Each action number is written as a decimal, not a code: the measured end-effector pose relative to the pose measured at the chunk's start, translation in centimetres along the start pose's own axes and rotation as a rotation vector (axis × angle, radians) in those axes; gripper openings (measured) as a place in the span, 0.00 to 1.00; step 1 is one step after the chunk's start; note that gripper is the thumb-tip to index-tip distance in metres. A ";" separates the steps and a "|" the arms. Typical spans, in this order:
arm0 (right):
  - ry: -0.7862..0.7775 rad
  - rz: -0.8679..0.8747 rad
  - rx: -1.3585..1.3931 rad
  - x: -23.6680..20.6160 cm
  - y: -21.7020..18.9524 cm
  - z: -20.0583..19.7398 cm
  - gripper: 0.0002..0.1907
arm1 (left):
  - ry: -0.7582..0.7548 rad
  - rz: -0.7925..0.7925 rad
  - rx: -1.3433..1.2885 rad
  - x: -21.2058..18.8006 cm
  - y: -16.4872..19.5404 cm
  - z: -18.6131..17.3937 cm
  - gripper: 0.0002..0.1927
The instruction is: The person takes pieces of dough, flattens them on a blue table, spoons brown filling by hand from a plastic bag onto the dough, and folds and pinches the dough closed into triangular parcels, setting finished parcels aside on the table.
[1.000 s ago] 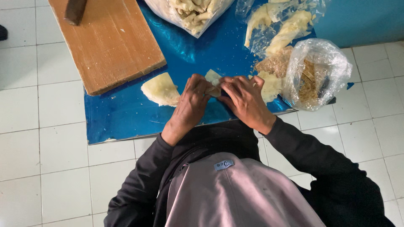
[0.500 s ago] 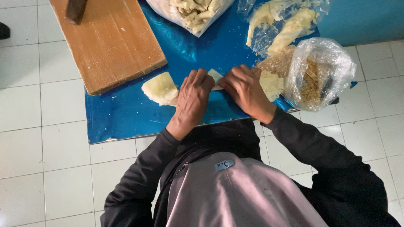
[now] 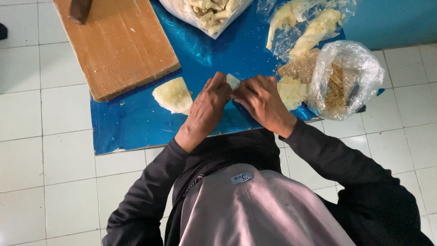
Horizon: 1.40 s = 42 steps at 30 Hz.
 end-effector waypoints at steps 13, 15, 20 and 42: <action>0.021 -0.010 0.097 0.8 1.3 0.6 0.03 | -0.009 -0.068 -0.077 0.9 -0.7 -0.1 0.06; -0.012 0.057 0.154 1.0 2.0 1.0 0.03 | -0.024 -0.071 -0.077 0.7 -0.4 -0.3 0.06; -0.126 0.185 0.348 1.7 3.1 1.6 0.03 | 0.029 0.014 -0.070 0.5 0.3 -0.4 0.07; -0.034 0.040 -0.321 -0.8 -1.6 0.0 0.21 | 0.013 -0.091 0.245 0.2 0.6 0.6 0.13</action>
Point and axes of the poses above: each hand's wrist, its own x-axis towards the middle knuckle, its own z-axis out of the palm, y = z × x, the point moved 3 cm from there along x, towards the middle knuckle, and after that the axes turned 6 degrees about -x, right-handed, at the moved point
